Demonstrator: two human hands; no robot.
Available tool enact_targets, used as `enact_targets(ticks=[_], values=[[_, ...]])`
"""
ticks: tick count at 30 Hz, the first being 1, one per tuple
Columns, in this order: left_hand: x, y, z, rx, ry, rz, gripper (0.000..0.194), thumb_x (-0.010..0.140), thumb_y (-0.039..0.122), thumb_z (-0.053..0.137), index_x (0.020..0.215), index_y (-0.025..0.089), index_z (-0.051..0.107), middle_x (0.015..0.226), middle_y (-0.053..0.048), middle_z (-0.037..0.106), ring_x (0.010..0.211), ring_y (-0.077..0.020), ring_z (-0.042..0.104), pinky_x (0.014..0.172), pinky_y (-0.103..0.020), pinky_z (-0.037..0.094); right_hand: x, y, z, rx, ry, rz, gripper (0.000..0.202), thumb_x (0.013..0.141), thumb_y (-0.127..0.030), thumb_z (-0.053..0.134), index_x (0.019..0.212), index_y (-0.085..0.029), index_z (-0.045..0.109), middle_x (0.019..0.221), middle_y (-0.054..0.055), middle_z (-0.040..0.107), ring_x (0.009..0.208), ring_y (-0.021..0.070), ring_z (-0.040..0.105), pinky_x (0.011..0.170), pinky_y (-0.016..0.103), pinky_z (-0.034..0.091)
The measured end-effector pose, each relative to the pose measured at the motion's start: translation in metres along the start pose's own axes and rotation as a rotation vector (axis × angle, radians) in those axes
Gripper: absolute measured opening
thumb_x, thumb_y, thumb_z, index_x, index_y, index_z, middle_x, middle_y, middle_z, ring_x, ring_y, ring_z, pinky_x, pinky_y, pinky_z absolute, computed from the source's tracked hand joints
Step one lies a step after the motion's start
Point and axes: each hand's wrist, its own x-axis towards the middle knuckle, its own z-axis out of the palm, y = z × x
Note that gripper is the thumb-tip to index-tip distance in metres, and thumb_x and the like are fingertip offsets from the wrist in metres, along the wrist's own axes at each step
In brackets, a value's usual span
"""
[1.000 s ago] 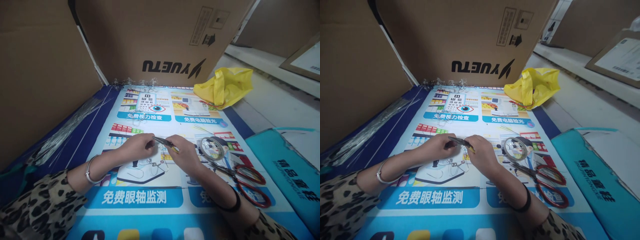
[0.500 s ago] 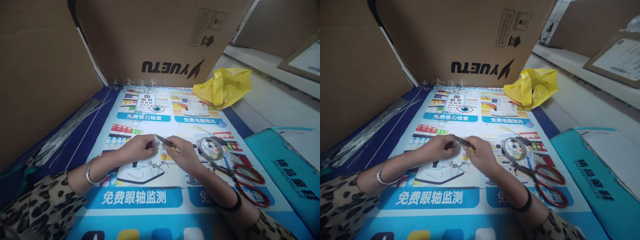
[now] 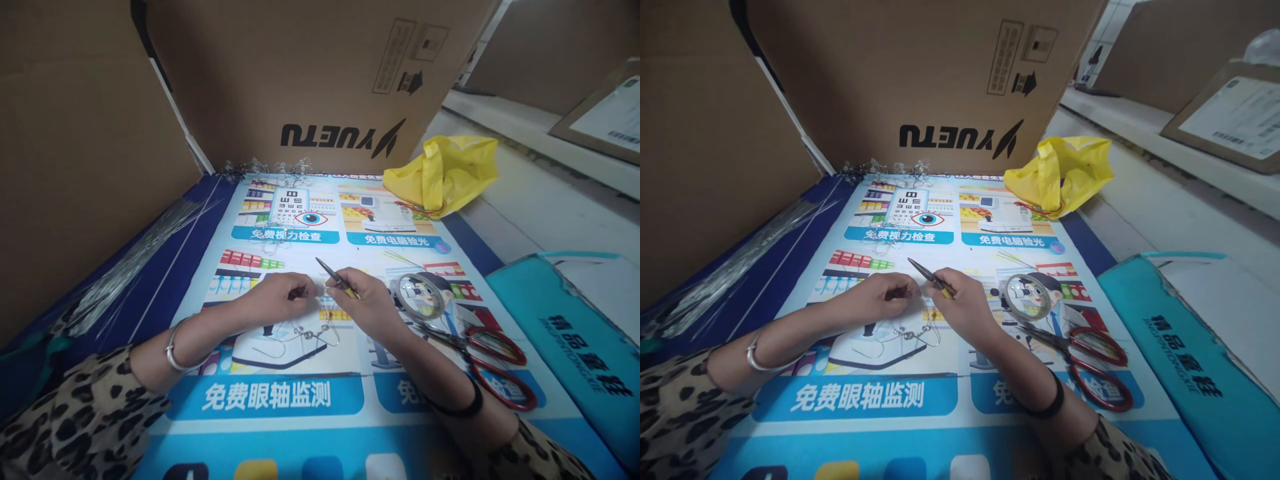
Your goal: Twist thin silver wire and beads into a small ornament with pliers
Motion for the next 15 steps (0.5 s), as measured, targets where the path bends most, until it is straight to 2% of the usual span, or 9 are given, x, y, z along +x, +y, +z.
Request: enact_targets(ticks=[8,12,15], values=[[-0.0022,0.0048,-0.0014,-0.216,-0.069,-0.075,0.008,0.073,0.020,0.049,0.075,0.017,0.057,0.068,0.001,0.056,0.059,-0.0100,0.046,0.054,-0.021,0.036,0.0002,-0.0025,-0.0026,0.082,0.012,0.027,0.007,0.073,-0.021,0.056,0.079,-0.020,0.061,0.074,-0.002,0.064,0.070,0.0131,0.058,0.065,0.024,0.043],[-0.0020,0.0052,0.0005,-0.326,-0.118,-0.114,0.012,0.077,0.025,0.047,0.075,0.016,0.056,0.067,0.000,0.059,0.059,-0.0107,0.050,0.055,-0.022,0.038,0.0000,-0.0027,-0.0036,0.099,0.053,0.030,0.008,0.073,-0.021,0.055,0.078,-0.020,0.061,0.073,-0.002,0.064,0.069,0.0132,0.058,0.064,0.024,0.042],[-0.0006,0.0038,0.0037,-0.479,-0.140,-0.160,0.005,0.075,0.021,0.049,0.077,0.017,0.051,0.062,0.001,0.059,0.060,-0.0114,0.055,0.056,-0.022,0.039,-0.0003,-0.0020,-0.0031,0.103,0.077,0.023,0.009,0.073,-0.021,0.054,0.079,-0.020,0.061,0.074,-0.002,0.063,0.070,0.0132,0.057,0.065,0.025,0.042]])
